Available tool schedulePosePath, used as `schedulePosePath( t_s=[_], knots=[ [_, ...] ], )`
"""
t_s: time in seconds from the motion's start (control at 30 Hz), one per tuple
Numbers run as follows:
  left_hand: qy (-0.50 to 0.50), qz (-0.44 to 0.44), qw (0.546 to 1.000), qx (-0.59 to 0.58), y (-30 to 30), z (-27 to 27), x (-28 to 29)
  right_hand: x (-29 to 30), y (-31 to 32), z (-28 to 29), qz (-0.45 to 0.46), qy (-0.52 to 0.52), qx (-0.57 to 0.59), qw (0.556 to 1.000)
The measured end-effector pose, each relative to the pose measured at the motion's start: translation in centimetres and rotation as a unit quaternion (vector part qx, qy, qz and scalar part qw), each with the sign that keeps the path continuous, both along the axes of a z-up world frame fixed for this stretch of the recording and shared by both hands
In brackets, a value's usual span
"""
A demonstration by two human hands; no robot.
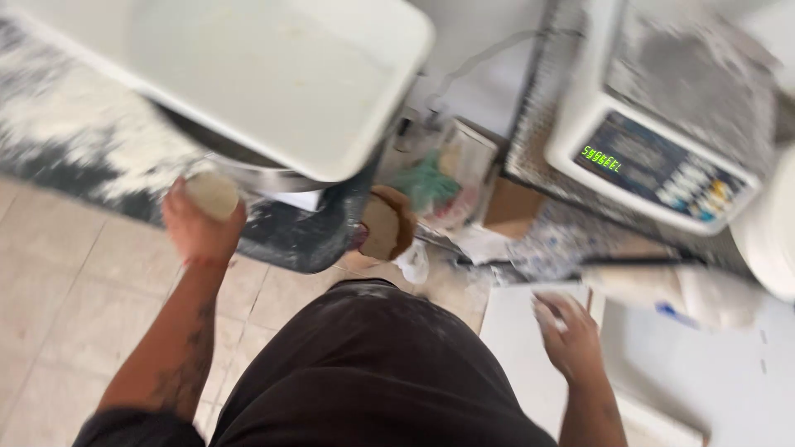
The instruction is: The person scoops flour from a container and pours it onto a digital scale. They then cut a portion of dough from a larger mass on a floured table using a dough scraper, weigh it, and roll it into a ball by hand. This process is repeated to create multiple dough balls.
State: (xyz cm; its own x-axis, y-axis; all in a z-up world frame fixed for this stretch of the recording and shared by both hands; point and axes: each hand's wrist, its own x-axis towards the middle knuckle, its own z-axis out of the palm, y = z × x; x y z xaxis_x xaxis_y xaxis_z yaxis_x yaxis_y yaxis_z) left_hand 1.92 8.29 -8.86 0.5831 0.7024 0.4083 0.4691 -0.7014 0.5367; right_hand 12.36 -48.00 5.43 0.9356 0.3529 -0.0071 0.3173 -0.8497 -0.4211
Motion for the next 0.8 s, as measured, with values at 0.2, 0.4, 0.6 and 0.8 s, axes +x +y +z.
schedulePosePath(
  t_s=[0.2, 0.4, 0.6, 0.8],
  knots=[
    [0.007, -0.194, 0.973, 0.128, -6.4, 2.1, -1.8, 0.8, 7.8, 1.5, 0.119, 0.031, 0.054, 0.991],
    [0.060, -0.476, 0.876, 0.049, -13.8, 12.6, 2.1, 2.4, 12.3, 1.9, 0.316, 0.032, 0.043, 0.947],
    [-0.050, -0.558, 0.826, 0.065, -19.2, 23.2, 7.7, 3.9, 15.5, 7.6, 0.296, 0.106, 0.131, 0.940],
    [-0.134, -0.542, 0.828, 0.047, -23.5, 27.3, 10.5, 5.5, 13.5, 9.4, 0.258, 0.044, 0.331, 0.906]
  ],
)
